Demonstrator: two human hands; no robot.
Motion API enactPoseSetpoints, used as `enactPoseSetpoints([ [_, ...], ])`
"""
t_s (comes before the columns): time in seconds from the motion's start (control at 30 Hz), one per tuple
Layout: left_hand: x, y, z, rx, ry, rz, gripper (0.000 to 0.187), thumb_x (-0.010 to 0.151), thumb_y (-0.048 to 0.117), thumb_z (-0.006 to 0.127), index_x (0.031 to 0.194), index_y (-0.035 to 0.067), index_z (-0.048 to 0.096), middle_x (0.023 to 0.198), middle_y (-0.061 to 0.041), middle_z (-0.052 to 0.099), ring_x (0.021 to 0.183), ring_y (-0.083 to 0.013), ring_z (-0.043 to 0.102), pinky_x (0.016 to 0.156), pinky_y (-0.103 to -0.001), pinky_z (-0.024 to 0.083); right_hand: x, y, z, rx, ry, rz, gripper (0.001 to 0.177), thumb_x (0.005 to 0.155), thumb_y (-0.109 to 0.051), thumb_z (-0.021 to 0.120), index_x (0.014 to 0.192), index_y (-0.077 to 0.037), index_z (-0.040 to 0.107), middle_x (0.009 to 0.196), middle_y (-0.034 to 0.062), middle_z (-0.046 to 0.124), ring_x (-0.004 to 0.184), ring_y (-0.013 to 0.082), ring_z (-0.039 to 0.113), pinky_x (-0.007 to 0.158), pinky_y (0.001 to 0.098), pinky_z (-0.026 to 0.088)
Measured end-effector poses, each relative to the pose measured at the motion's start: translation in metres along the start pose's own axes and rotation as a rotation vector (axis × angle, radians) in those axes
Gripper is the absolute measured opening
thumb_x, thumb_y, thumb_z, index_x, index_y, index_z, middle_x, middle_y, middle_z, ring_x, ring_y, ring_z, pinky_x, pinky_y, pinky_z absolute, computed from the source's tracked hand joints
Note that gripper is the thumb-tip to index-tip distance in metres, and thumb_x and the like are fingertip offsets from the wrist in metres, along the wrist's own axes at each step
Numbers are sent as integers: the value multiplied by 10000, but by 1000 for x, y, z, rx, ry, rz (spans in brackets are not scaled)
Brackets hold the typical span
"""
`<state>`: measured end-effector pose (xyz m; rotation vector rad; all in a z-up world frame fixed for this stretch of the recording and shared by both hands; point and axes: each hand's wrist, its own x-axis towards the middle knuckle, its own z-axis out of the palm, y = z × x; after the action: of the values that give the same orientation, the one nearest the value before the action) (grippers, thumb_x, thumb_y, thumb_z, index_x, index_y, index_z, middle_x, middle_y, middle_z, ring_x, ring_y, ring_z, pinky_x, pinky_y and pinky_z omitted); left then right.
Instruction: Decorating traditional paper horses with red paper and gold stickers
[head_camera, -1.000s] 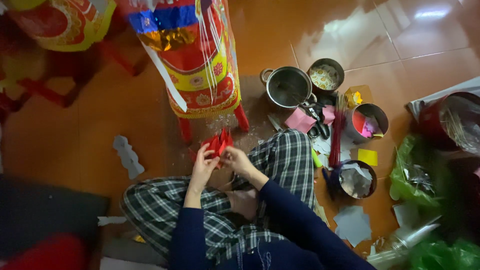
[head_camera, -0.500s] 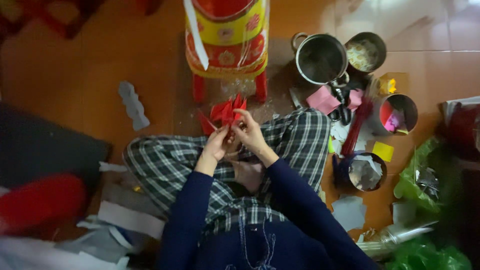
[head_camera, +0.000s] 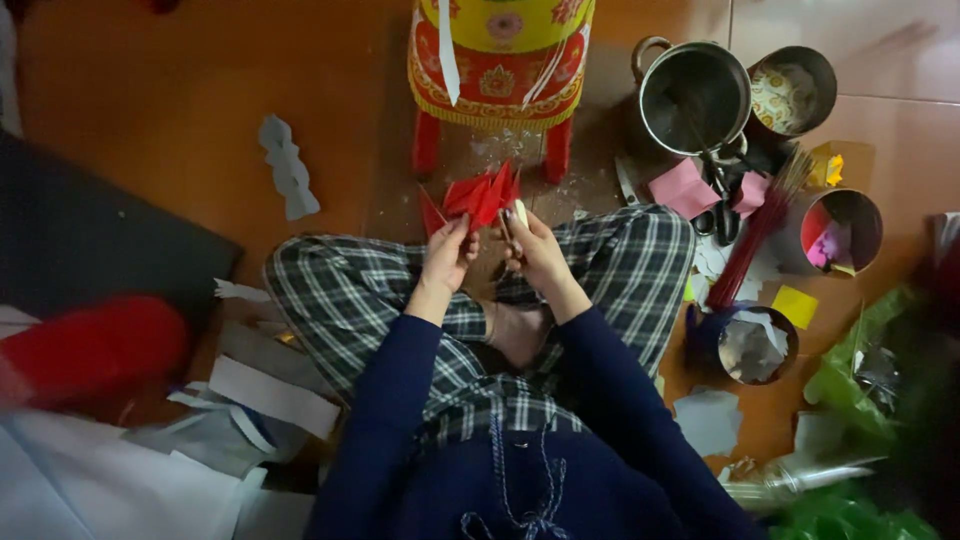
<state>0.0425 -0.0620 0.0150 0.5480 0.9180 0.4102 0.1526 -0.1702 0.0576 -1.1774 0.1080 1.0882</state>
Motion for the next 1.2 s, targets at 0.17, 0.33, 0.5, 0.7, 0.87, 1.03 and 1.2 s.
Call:
enactPoseSetpoints([
  [0.17, -3, 8, -5, 282, 128, 197, 201, 914, 298, 709, 899, 101, 670, 679, -72, 669, 512, -101, 626, 395, -164, 472, -19, -28, 16, -331, -198, -367, 374, 1055, -297, 489, 1339, -59, 541, 1136, 194, 566, 1046, 279, 544, 831, 408, 463],
  [0.33, -8, 20, 0, 647, 201, 573, 168, 930, 263, 700, 939, 99, 734, 819, -99, 708, 827, -104, 610, 698, -289, 519, -4, -19, 7, -414, -178, -224, 461, 1011, -370, 601, 1355, -87, 478, 878, 148, 607, 616, 202, 623, 484, 271, 445],
  [0.5, -28, 33, 18, 1030, 18, 987, 70, 916, 137, 676, 945, 161, 735, 849, -50, 724, 843, -274, 701, 735, -353, 552, -23, -35, 23, -511, -231, -154, 305, 886, -262, 756, 1028, -15, 647, 720, 102, 623, 571, 138, 571, 445, 223, 402],
  [0.7, -41, 30, 26, 1272, -170, 947, 260, 985, 38, 515, 1193, 124, 644, 1023, -67, 665, 957, -300, 659, 787, -373, 566, -23, -27, 23, -294, -149, -60, 214, 875, -189, 752, 969, -12, 678, 711, 60, 629, 563, 93, 582, 490, 201, 453],
  [0.87, -37, 12, 8, 1475, -290, 954, 542, 854, -48, 465, 1385, 60, 471, 1217, -161, 564, 1120, -366, 585, 914, -443, 515, -19, -28, 15, -404, -72, -65, 241, 841, -228, 807, 897, -26, 689, 623, 98, 610, 454, 135, 553, 401, 239, 432],
  [1.03, -9, -7, -12, 1640, -279, 946, 561, 794, -34, 532, 1350, 43, 502, 1145, -179, 627, 1013, -365, 651, 837, -451, 540, 0, -11, 5, -569, -59, -89, 288, 821, -285, 827, 926, -43, 710, 669, 88, 647, 502, 110, 550, 419, 232, 433],
  [1.2, 18, -7, -15, 1650, -106, 755, 349, 838, -35, 526, 1166, 23, 631, 890, -189, 707, 831, -398, 703, 724, -486, 569, -13, -33, 13, -572, 16, -177, 452, 933, -459, 702, 1139, -58, 669, 771, 125, 652, 563, 132, 576, 460, 243, 460],
])
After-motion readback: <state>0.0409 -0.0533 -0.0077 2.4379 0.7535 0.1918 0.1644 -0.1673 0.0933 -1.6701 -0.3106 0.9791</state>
